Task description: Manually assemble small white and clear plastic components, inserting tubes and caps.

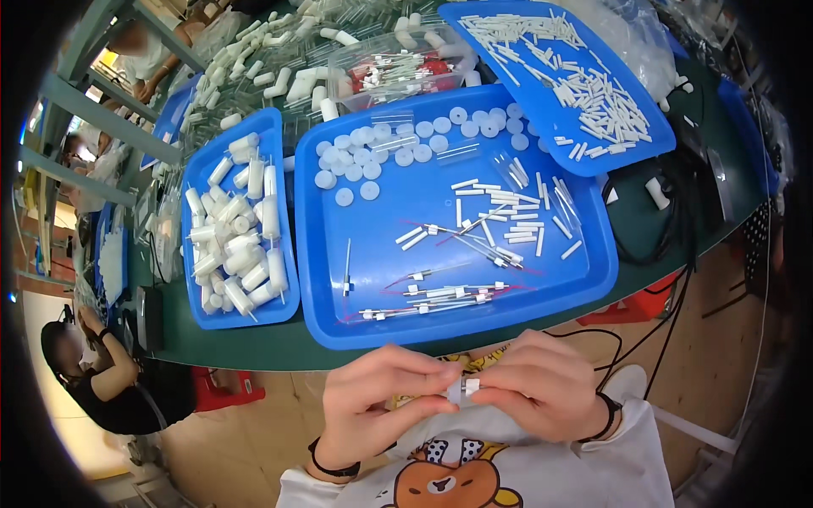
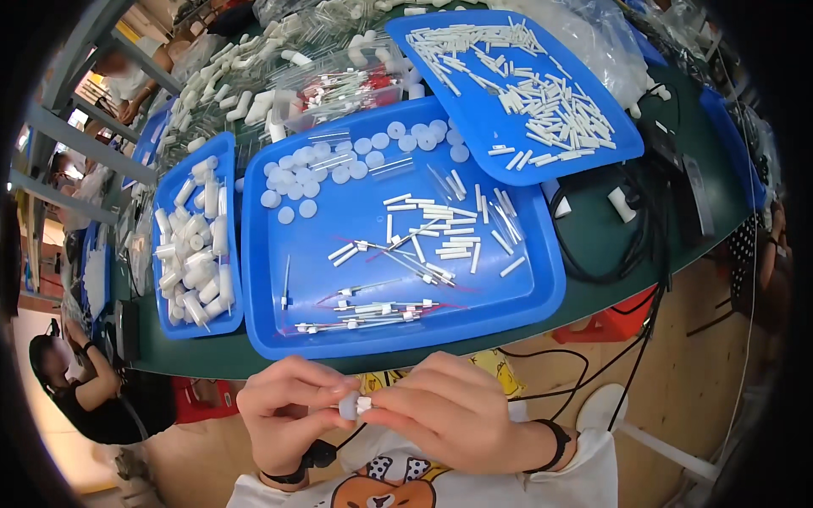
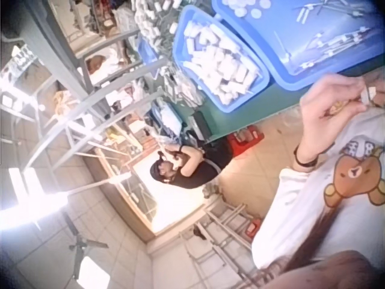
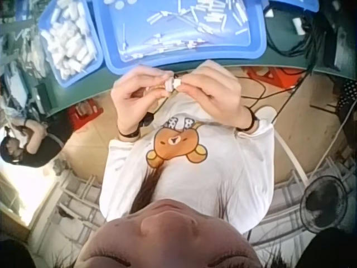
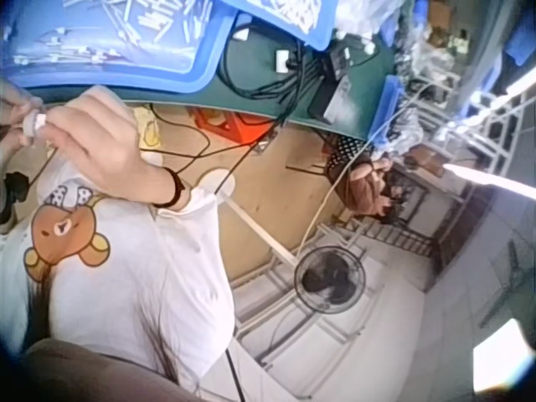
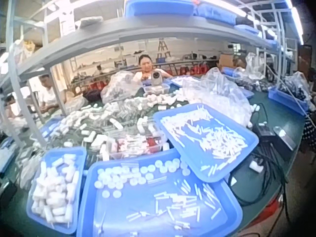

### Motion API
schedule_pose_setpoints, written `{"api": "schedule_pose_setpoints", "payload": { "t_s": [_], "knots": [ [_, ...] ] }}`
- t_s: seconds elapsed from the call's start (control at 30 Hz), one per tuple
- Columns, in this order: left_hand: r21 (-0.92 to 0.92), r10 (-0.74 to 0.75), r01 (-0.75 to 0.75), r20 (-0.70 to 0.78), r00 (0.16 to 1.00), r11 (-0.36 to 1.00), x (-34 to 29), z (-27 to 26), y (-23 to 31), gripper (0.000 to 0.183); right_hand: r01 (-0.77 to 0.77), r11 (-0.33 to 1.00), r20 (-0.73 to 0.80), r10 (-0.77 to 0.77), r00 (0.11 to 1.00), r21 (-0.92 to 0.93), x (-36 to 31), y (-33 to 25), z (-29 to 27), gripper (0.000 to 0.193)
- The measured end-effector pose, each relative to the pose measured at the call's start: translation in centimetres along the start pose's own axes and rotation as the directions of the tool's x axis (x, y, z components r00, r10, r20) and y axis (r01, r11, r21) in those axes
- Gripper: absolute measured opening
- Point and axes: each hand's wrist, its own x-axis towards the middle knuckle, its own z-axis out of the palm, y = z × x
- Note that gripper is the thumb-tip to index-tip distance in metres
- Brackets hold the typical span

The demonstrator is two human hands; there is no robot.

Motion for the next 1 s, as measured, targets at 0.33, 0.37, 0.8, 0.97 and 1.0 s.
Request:
{"api": "schedule_pose_setpoints", "payload": {
  "t_s": [0.33, 0.37, 0.8, 0.97, 1.0],
  "knots": [
    [-0.295, -0.22, 0.198, -0.043, 0.975, 0.935, -2.5, 0.7, -1.8, 0.031, -0.324, 0.929, 0.071, 0.316, 0.946, 0.181, -1.6, -0.8, 1.4, 0.014],
    [-0.372, -0.232, 0.202, -0.039, 0.972, 0.906, -2.7, 0.6, -1.9, 0.031, -0.32, 0.927, 0.096, 0.306, 0.947, 0.199, -1.6, -0.8, 1.3, 0.015],
    [-0.247, -0.235, 0.154, -0.344, 0.909, 0.957, -4.7, -1.3, -2.4, 0.03, -0.391, 0.547, -0.34, 0.199, 0.919, -0.74, 3.2, 4.6, -4.3, 0.015],
    [-0.278, -0.247, 0.157, -0.326, 0.913, 0.948, -4.7, -1.3, -2.6, 0.03, -0.383, 0.627, -0.294, 0.246, 0.924, -0.678, 3.5, 5.5, -4.4, 0.013],
    [-0.278, -0.245, 0.156, -0.32, 0.915, 0.948, -4.7, -1.3, -2.6, 0.03, -0.386, 0.629, -0.296, 0.249, 0.922, -0.675, 3.4, 5.3, -4.3, 0.013]
  ]
}}
